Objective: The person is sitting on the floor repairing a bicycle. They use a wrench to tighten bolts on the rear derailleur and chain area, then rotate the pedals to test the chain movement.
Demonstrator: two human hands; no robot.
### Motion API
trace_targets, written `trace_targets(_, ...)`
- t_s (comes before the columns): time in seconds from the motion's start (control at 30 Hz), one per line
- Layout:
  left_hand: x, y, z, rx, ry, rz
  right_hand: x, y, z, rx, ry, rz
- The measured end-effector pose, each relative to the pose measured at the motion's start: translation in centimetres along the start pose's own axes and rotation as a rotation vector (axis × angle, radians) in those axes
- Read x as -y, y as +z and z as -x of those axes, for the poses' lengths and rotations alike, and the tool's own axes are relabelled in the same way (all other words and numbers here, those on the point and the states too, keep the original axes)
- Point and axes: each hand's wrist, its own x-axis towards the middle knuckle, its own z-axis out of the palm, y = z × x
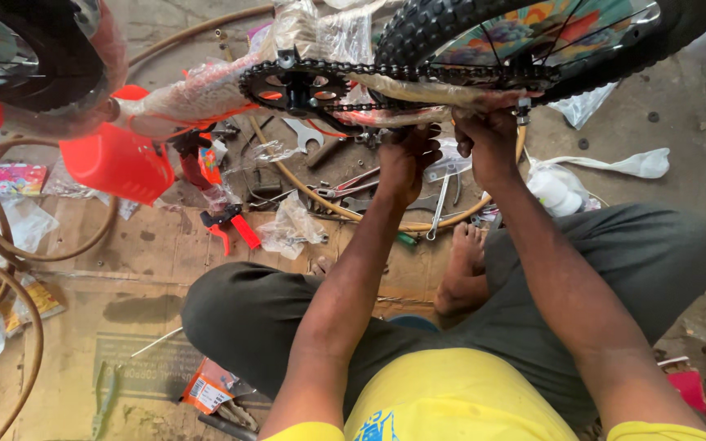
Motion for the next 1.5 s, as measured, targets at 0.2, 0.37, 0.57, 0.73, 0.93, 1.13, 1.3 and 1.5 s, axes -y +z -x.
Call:
trace_targets(0.2, 0.2, -0.8, -0.3, -0.047, -0.011, 0.090, -1.4, -0.2, 0.5, 0.019, 0.169, -0.241)
trace_targets(0.37, 0.4, -2.1, -1.5, -0.238, -0.016, 0.083, -3.6, -0.9, -0.6, 0.035, 0.340, -0.500)
trace_targets(0.57, -0.5, -2.5, -1.4, -0.161, 0.000, 0.027, -6.2, 0.0, -1.4, 0.024, 0.288, -0.304)
trace_targets(0.73, -1.2, -1.8, -0.7, -0.123, -0.021, 0.038, -5.9, 0.6, -1.3, 0.039, 0.225, -0.308)
trace_targets(0.93, -1.6, -1.7, -0.4, -0.049, -0.011, 0.028, -6.1, 0.5, -1.7, 0.013, 0.237, -0.271)
trace_targets(1.13, -2.5, -0.3, 0.7, -0.084, -0.054, -0.171, -4.0, 0.1, 0.8, -0.023, 0.173, 0.263)
trace_targets(1.3, -1.9, 0.3, 1.0, -0.034, -0.020, -0.264, 4.7, -1.8, 3.3, 0.214, 0.049, 0.717)
trace_targets(1.5, -1.3, 0.3, 0.6, -0.042, 0.010, -0.275, 12.9, -4.8, 4.7, 0.051, -0.088, 1.063)
